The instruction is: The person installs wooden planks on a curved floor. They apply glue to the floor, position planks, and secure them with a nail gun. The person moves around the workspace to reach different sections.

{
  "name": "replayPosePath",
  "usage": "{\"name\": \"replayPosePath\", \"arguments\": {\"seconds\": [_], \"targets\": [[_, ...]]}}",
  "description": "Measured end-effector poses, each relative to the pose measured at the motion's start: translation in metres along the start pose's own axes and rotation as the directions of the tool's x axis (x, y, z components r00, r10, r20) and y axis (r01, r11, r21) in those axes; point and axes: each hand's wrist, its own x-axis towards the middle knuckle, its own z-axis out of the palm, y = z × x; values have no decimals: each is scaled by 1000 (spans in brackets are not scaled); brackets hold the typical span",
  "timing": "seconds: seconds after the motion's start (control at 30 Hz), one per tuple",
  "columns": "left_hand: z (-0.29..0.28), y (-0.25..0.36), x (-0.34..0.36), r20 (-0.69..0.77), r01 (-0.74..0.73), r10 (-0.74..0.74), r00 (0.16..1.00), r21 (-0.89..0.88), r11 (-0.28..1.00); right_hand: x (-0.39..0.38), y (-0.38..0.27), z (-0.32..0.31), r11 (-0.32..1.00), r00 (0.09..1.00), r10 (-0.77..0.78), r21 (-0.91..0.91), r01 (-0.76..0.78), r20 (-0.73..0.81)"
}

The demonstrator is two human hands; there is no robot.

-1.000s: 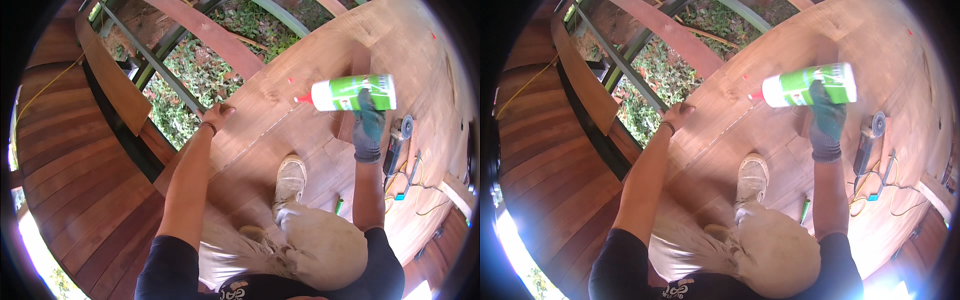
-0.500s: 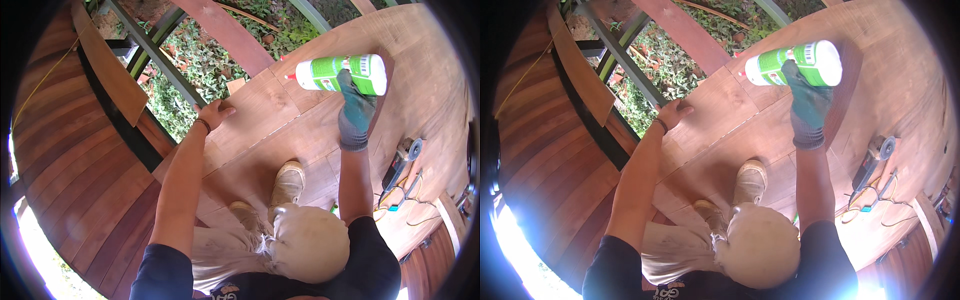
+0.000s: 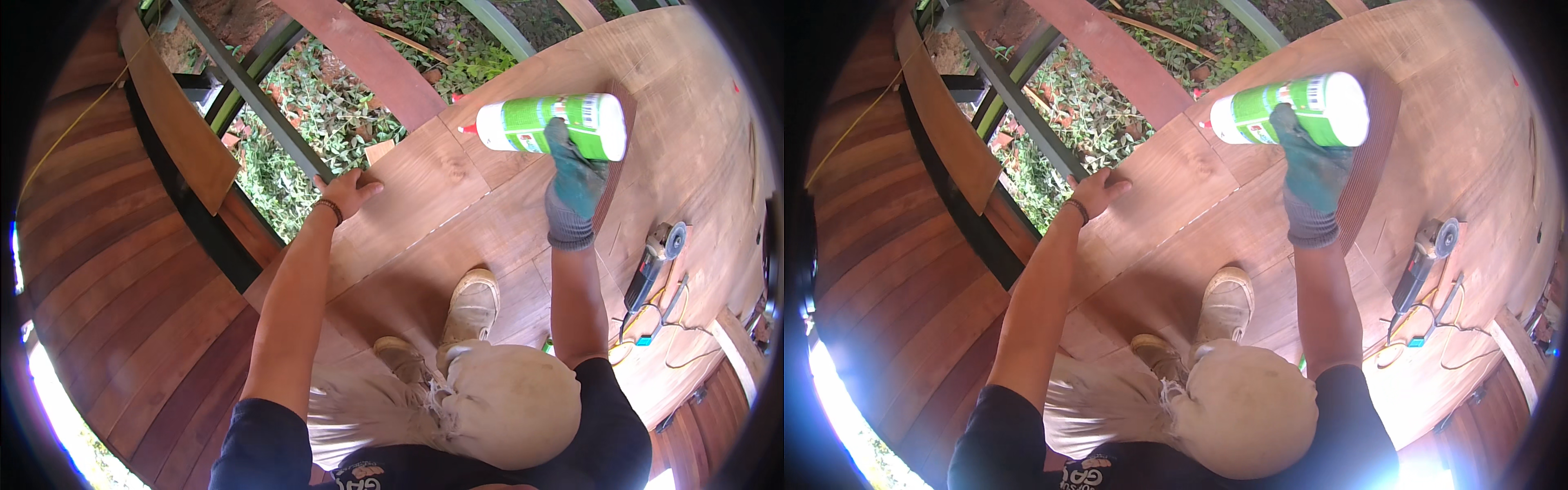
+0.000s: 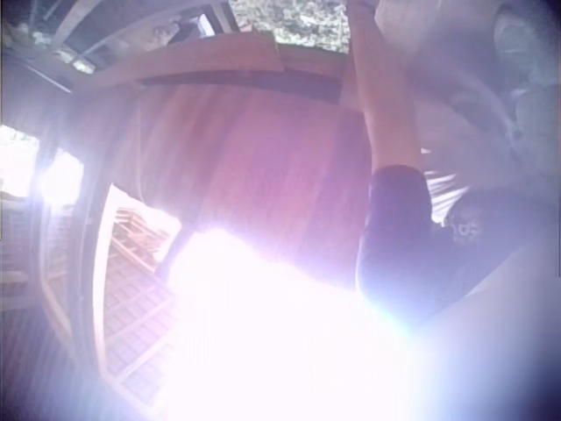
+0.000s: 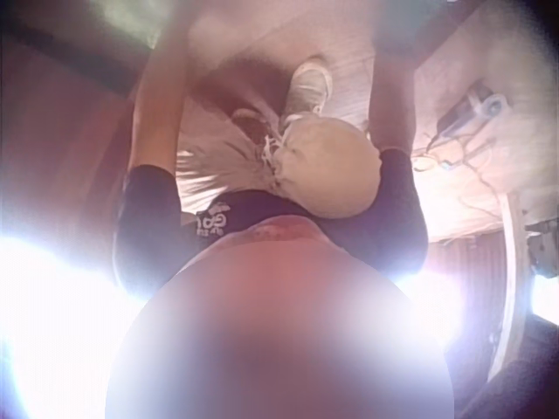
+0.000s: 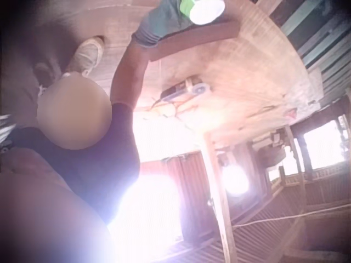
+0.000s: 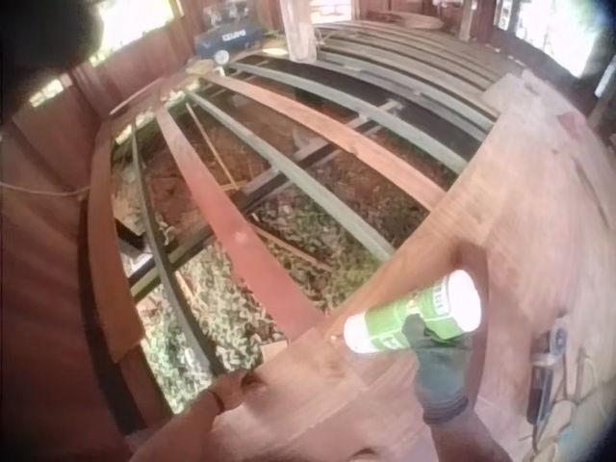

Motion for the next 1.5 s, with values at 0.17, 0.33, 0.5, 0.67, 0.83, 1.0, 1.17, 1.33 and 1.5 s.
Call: {"name": "replayPosePath", "arguments": {"seconds": [0.17, 0.33, 0.5, 0.67, 0.83, 1.0, 1.17, 1.33, 1.5], "targets": [[6, -5, 4, -35, -14, 14, 999, -11, 1000, -2, -12, 2, 939, 998, -29, -340, 47, 57], [9, -8, 4, -32, -12, 12, 999, -2, 1000, -7, -16, 7, 984, 1000, -23, -178, 21, -11], [14, -12, 4, -79, -27, 33, 996, 82, 996, -5, -12, 5, 994, 1000, 26, -105, -24, 9], [18, -18, 12, -74, -2, 9, 997, 102, 995, -5, -4, 3, 1000, 1000, 10, 23, -10, -5], [18, -17, 8, -69, -46, 47, 996, 17, 999, -3, 6, 16, 999, 1000, -5, -52, 5, 7], [13, -12, 4, -81, -42, 44, 996, 22, 999, 3, 23, 35, 997, 995, 59, -45, -56, 75], [11, -9, 2, -60, -12, 12, 998, 5, 1000, 8, 36, 40, 979, 996, 61, -196, -46, 72], [10, -8, 0, -55, -14, 14, 998, 1, 1000, 11, 45, 43, 998, 997, 46, 46, -49, 67], [9, -6, 0, -53, -1, 2, 999, 14, 1000, 11, 48, 43, 1000, 999, 31, -3, -31, 25]]}}
